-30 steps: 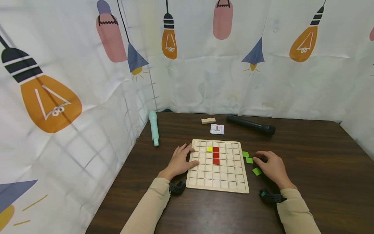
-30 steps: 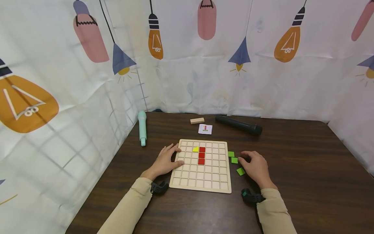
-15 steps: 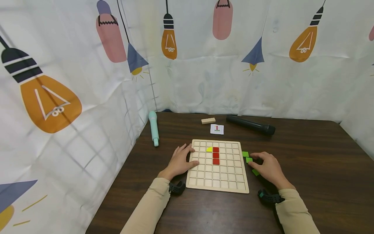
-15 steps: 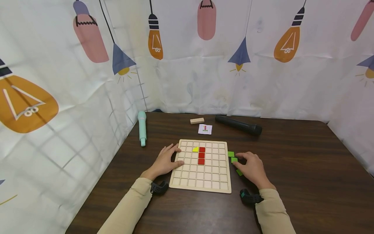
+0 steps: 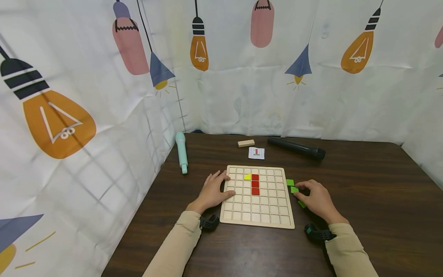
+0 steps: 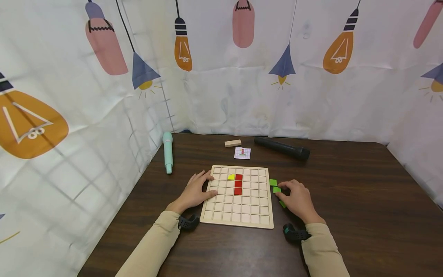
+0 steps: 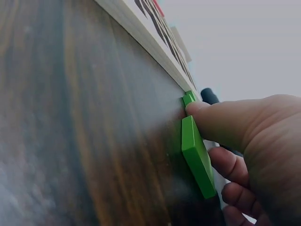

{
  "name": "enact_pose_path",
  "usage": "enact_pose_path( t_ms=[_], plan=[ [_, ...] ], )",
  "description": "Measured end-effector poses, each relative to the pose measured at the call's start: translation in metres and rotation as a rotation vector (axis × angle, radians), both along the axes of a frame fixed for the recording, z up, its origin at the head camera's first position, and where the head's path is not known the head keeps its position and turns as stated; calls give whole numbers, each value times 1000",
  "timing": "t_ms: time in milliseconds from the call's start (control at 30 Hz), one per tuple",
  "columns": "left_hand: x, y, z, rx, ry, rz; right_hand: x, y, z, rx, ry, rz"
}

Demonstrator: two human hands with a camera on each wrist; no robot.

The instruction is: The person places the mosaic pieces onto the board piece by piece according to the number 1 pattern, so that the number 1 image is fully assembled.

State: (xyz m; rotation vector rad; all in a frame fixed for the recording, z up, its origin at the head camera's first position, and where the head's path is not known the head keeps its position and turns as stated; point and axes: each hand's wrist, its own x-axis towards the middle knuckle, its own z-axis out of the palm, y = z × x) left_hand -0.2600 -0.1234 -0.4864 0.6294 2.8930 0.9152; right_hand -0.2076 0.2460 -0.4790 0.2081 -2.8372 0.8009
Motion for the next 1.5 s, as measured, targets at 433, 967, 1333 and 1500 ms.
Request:
enact_pose_path(
  t_ms=[433, 967, 1333, 1500],
  plan=[
    [-1, -1, -2, 4, 5, -2, 0, 1, 0, -42, 10, 14],
    [1, -1, -1, 3, 12, -7, -1, -10, -3, -120, 169, -32],
    [1, -1, 0, 11, 8, -7, -2, -17, -6, -106, 151, 15],
    [1, -1, -1, 11, 4, -7, -1, -27, -5, -119, 128, 36]
  ],
)
